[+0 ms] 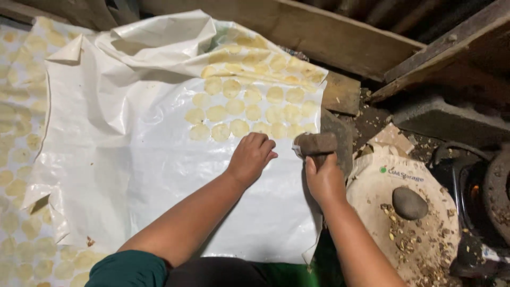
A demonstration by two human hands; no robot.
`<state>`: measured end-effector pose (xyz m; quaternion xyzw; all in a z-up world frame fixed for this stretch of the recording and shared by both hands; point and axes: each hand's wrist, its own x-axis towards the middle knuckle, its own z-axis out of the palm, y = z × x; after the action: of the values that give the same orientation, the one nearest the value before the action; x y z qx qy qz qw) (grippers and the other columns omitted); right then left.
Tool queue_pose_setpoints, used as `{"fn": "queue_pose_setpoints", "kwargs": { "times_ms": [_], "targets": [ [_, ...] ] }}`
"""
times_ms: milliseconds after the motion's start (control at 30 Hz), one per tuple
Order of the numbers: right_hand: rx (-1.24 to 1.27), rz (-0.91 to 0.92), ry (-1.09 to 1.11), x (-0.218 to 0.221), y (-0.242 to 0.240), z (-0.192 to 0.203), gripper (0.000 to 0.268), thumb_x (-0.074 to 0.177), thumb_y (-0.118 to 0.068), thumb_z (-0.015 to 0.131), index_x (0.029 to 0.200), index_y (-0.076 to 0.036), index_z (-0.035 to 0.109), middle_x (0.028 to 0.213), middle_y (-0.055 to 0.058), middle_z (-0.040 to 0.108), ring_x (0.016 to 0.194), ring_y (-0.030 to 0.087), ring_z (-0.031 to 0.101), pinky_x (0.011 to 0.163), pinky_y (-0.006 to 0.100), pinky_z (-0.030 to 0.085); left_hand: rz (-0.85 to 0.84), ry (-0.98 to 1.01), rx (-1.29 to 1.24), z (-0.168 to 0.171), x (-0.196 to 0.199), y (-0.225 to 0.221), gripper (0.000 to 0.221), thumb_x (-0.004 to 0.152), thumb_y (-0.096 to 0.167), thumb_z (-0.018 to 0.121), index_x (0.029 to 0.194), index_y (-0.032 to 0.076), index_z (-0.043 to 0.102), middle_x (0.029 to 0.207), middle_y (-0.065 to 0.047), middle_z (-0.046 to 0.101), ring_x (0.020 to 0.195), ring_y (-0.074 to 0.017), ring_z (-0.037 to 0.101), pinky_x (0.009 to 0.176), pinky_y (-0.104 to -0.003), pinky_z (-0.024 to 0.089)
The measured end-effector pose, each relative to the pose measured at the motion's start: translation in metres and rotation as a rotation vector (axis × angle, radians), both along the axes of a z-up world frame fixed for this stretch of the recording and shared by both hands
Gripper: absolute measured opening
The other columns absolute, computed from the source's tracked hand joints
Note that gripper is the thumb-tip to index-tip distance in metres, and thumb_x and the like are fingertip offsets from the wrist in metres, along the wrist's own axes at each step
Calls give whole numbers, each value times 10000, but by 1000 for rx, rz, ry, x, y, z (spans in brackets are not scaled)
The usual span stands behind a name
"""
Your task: Cracking seeds with a stone, flattening small dough circles with a wooden mallet, and stirring a pan on a stove.
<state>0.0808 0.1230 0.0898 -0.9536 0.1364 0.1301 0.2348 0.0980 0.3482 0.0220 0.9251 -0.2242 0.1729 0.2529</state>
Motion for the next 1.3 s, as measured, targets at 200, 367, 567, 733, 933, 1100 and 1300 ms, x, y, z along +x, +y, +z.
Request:
{"fn": "queue_pose_setpoints", "kwargs": {
  "times_ms": [200,367,567,733,933,1100,1300],
  "targets": [
    [108,-12,-7,19,-9,80,417,963,-441,625,1014,-28,624,521,129,653,615,338,724,683,462,551,-51,71,-47,12,-8,9,160,1013,251,621,1116,138,670,1056,-78,611,1091,-302,611,895,-396,498],
    [1,-1,-280,-3,21,43,708,984,-420,627,1387,133,443,994,439,656,991,594,647,881,686,507,-36,76,-88,8,-2,8,126,1000,222,646,1085,151,705,1029,-68,619,1066,-296,617,878,-393,508],
    [187,-90,118,-1,26,94,828,963,-453,615,1518,111,371,1423,392,500,1342,486,500,1048,613,462,2,85,-99,-3,13,-15,110,970,285,673,1017,187,687,973,-38,620,1007,-265,616,863,-387,494],
    [346,35,-616,-30,8,153,242,1067,-88,610,1186,77,479,773,117,616,550,199,587,475,310,478,81,78,-222,15,14,-35,144,848,266,784,867,136,724,894,-18,624,888,-222,551,883,-369,423],
    [433,-151,-742,-31,33,54,377,906,-124,685,1135,175,674,1004,431,649,1127,511,625,787,595,495,69,78,28,2,16,-24,182,964,337,678,998,162,644,952,-38,589,970,-244,604,844,-381,464],
    [-29,8,-35,-15,37,-1,728,974,-424,600,1430,109,404,976,372,695,834,467,728,608,553,592,106,76,19,16,-7,15,131,1028,258,589,1082,139,583,1023,-69,566,1020,-295,597,823,-400,481],
    [189,-20,38,7,33,37,654,978,-454,617,1352,73,520,1038,321,679,949,469,712,733,576,578,54,98,-21,7,-14,24,118,1053,190,526,1150,134,565,1089,-81,558,1093,-312,586,880,-397,492]
  ]
}}
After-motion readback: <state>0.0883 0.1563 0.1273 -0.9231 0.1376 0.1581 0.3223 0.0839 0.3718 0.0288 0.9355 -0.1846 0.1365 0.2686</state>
